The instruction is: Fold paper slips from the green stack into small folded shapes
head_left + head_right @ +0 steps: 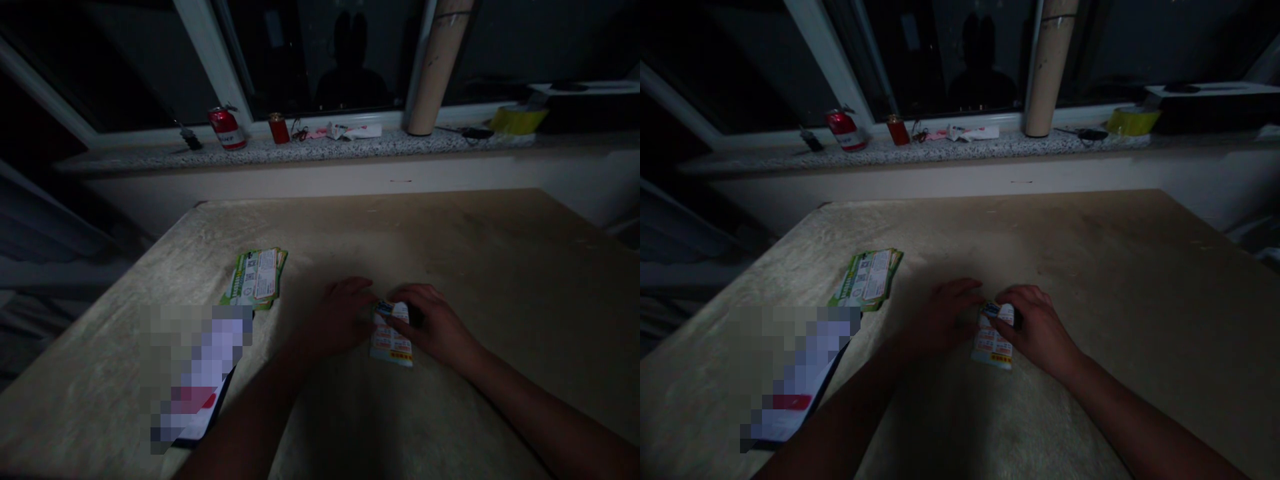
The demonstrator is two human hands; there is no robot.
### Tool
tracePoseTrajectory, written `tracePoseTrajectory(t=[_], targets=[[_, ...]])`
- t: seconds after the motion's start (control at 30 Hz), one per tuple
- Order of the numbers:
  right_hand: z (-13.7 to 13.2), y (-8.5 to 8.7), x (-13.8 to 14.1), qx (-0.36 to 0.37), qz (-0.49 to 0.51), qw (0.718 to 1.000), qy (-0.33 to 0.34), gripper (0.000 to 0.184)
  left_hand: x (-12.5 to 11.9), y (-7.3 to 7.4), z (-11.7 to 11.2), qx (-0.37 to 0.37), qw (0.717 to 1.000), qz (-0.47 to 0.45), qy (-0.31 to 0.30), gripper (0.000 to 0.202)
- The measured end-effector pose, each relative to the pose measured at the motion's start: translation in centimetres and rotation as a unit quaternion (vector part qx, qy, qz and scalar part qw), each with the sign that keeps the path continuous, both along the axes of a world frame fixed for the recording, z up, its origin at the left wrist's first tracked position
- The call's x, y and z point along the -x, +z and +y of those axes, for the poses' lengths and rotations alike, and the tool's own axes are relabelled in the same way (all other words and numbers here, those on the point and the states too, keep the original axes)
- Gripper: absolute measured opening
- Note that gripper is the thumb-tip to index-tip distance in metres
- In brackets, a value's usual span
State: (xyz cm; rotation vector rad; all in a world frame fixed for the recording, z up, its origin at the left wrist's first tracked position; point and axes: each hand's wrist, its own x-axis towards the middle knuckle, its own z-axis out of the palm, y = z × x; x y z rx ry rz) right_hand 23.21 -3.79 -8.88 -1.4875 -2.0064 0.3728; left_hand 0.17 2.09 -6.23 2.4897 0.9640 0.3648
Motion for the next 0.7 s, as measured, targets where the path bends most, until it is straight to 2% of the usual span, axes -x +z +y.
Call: tracePoseTrajectory(t=[0.37,0.53,0.7], targets=[[0.1,-0.3,-0.1,-0.019,-0.006,1.0,0.0,0.022,0.4,0.0,0.3,-0.001,0.999,0.031,-0.027,0.053],[0.0,0.0,0.0,-0.02,-0.005,1.0,0.002,0.02,0.3,0.6,0.2,0.016,0.998,0.057,-0.028,0.062],[-0.1,0.1,0.1,-0.015,-0.005,1.0,0.002,0.021,0.3,1.1,0.1,0.023,0.997,0.078,-0.017,0.06]])
